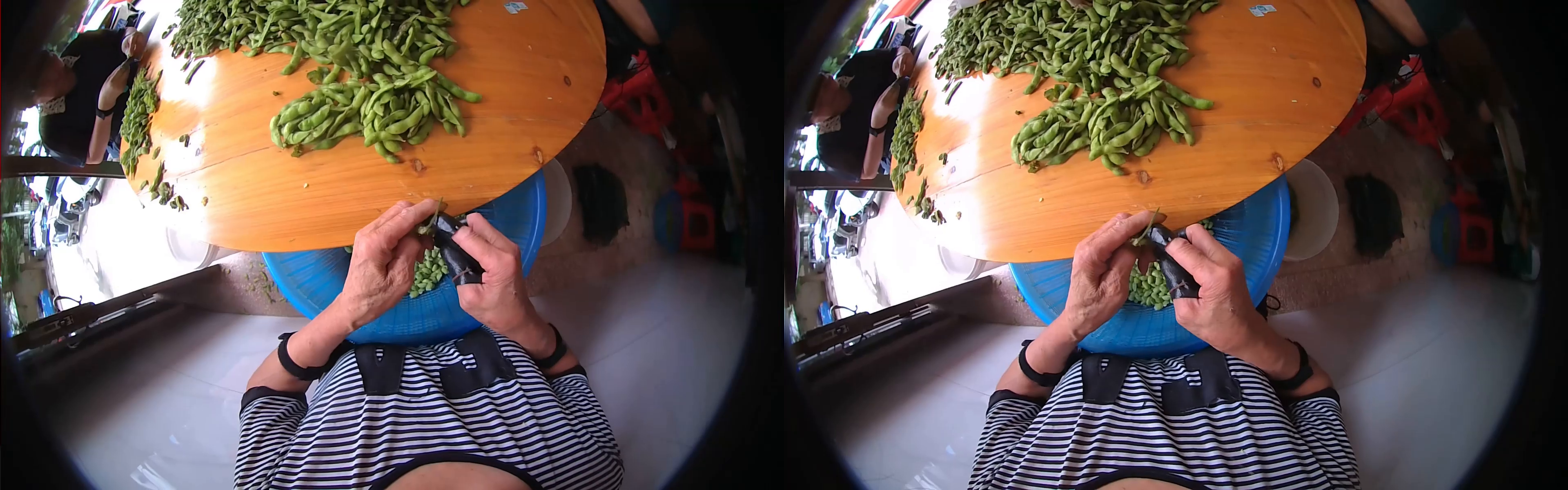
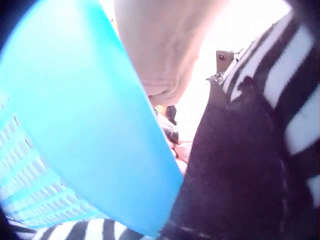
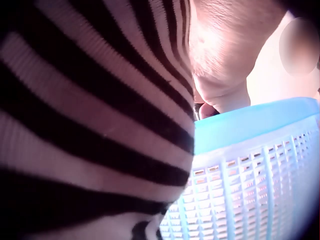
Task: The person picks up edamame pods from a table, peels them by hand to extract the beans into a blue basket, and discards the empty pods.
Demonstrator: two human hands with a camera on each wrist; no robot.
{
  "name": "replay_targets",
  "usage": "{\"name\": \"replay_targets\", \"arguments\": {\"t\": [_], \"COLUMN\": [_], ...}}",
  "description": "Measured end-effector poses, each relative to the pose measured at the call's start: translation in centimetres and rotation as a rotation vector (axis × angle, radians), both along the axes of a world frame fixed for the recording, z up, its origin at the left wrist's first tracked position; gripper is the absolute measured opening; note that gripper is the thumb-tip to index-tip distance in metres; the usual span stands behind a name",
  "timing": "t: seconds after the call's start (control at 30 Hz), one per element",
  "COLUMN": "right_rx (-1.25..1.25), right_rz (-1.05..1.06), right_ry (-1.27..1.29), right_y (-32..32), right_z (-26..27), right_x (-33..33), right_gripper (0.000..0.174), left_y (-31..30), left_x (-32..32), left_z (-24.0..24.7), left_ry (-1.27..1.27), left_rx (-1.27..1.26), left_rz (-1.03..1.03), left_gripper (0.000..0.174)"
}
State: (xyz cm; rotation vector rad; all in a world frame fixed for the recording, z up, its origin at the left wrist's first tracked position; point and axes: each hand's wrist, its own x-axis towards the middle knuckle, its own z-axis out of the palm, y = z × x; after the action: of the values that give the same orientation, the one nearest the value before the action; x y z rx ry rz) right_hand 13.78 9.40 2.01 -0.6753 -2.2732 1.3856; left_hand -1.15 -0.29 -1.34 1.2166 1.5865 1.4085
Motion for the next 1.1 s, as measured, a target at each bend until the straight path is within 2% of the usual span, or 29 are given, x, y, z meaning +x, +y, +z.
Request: {"name": "replay_targets", "arguments": {"t": [0.1, 0.17, 0.2, 0.27, 0.33, 0.37, 0.4, 0.43, 0.5, 0.63, 0.67, 0.73, 0.8, 0.83, 0.87, 0.97, 1.0, 1.03, 1.07, 1.1], "right_rx": [0.003, -0.007, 0.013, 0.066, 0.211, 0.213, 0.375, 0.536, 0.506, 0.338, 0.337, 0.212, 0.059, -0.002, -0.064, -0.232, -0.283, -0.411, -0.523, -0.529], "right_rz": [-0.034, -0.059, -0.106, -0.245, -0.244, -0.248, -0.301, -0.352, -0.384, -0.438, -0.441, -0.366, -0.249, -0.172, -0.094, -0.051, -0.037, -0.079, -0.030, -0.026], "right_ry": [0.086, -0.004, -0.044, -0.057, -0.307, -0.309, -0.414, -0.517, -0.545, -0.517, -0.517, -0.268, -0.184, -0.158, -0.131, -0.013, 0.003, 0.058, 0.016, 0.019], "right_y": [0.7, 2.6, 3.5, 5.6, 7.8, 8.3, 8.6, 8.7, 8.7, 8.3, 8.1, 7.7, 6.9, 6.4, 5.9, 3.7, 3.1, 2.1, 2.0, 1.7], "right_z": [-0.5, 1.3, 1.8, 2.1, 3.0, 2.6, 1.9, 1.5, 1.6, 2.0, 2.0, 1.5, 1.8, 1.8, 1.6, 1.0, 0.6, 0.7, 0.8, 0.8], "right_x": [0.5, 2.2, 3.3, 6.1, 9.7, 11.2, 12.5, 13.3, 13.7, 12.1, 11.5, 9.9, 7.6, 6.7, 5.8, 2.6, 1.8, 1.0, 0.8, 0.5], "right_gripper": [0.039, 0.037, 0.038, 0.038, 0.040, 0.040, 0.041, 0.042, 0.043, 0.043, 0.043, 0.040, 0.034, 0.034, 0.033, 0.033, 0.034, 0.039, 0.045, 0.045], "left_y": [0.0, 0.2, 0.2, 0.5, 1.1, 1.7, 2.2, 2.7, 3.4, 3.6, 3.4, 3.0, 2.4, 2.2, 2.0, 1.4, 1.1, 0.9, 0.8, 0.8], "left_x": [0.1, -0.6, -1.4, -3.1, -4.3, -5.0, -5.8, -6.7, -8.0, -7.9, -7.7, -7.3, -6.8, -6.5, -6.2, -4.3, -4.0, -3.8, -3.6, -3.2], "left_z": [1.0, 3.7, 4.4, 5.0, 4.5, 4.5, 4.5, 4.0, 2.7, 2.9, 3.0, 3.1, 3.0, 3.3, 3.2, 3.2, 3.5, 3.7, 3.7, 3.5], "left_ry": [-0.080, -0.132, -0.133, 0.218, 0.363, 0.525, 0.686, 0.686, 1.069, 1.240, 1.225, 1.208, 0.701, 0.550, 0.551, -0.290, -0.294, -0.479, -0.663, -0.726], "left_rx": [-0.049, -0.212, -0.213, -0.213, -0.079, -0.085, -0.091, -0.087, 0.017, 0.091, -0.003, -0.097, -0.165, -0.137, -0.137, -0.099, -0.099, -0.157, -0.216, -0.203], "left_rz": [-0.050, -0.219, -0.214, -0.428, -0.176, -0.084, 0.011, 0.009, -0.038, -0.060, -0.069, -0.079, 0.028, 0.074, 0.070, 0.096, 0.091, 0.053, 0.015, 0.022], "left_gripper": [0.050, 0.041, 0.041, 0.032, 0.025, 0.026, 0.026, 0.026, 0.028, 0.026, 0.025, 0.023, 0.020, 0.016, 0.016, 0.007, 0.007, 0.008, 0.011, 0.011]}}
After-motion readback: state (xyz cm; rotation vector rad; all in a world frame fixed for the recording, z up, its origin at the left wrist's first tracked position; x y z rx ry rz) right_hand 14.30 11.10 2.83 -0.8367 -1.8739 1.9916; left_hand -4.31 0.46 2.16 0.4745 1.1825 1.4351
